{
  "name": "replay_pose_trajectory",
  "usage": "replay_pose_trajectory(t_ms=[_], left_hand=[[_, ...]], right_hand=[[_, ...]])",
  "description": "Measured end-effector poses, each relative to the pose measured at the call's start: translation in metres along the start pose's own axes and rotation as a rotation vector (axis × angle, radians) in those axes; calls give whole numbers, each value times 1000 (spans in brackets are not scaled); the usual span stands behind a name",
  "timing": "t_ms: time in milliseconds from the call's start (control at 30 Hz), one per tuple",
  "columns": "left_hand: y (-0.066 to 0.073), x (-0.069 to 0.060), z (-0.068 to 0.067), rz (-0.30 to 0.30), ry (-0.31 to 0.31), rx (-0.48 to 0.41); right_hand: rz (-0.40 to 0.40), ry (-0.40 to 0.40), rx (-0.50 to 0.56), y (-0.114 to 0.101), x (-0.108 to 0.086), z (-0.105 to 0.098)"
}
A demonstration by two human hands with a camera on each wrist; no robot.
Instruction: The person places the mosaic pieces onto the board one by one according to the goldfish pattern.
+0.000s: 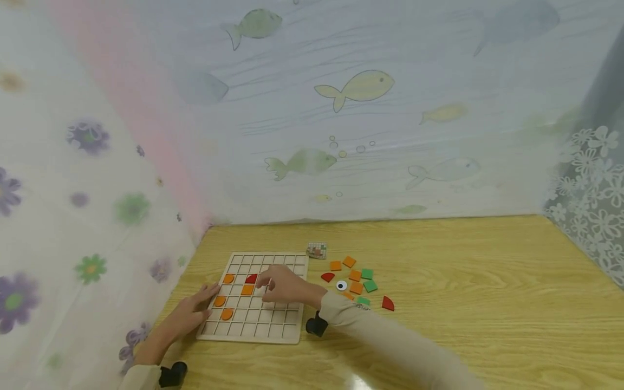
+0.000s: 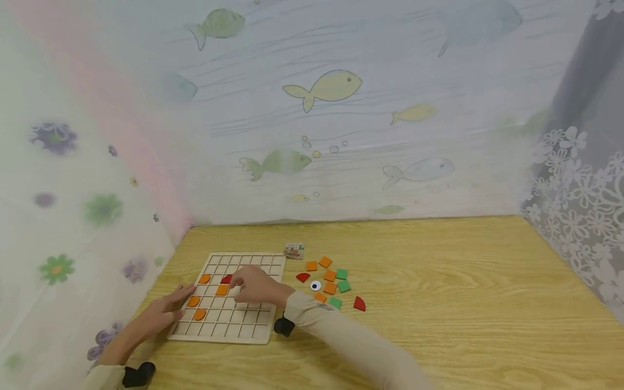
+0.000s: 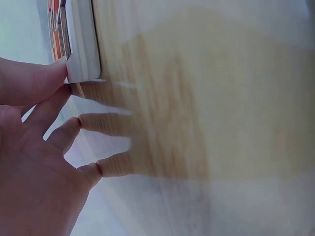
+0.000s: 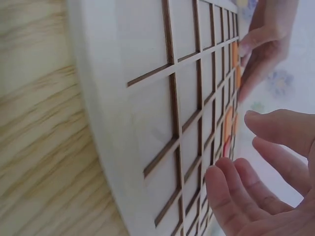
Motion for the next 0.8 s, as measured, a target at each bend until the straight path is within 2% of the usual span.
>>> replay_pose_trajectory(t_ms=[133,333,533,800], left_hand=[[1,0,1,-3,-1,1],[-1,1,1,-10,1,5],[-3,1,1,-8,9,18],[-1,1,0,-12,10,20]], right_hand=[[15,8,26,5,-9,-10],[-34,26,65,4,-25,-28],[-49,42,94,7,-43,-47],[-94,121,74,15,-67,-76]])
Point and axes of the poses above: each hand's wrist, its own x-axis towards the middle knuckle, its own z-axis out of the palm, y = z × x, the point moved 7 cm from there along x, towards the middle knuckle, and after that the axes turned 7 degrees about y, right-handed, at the moved point
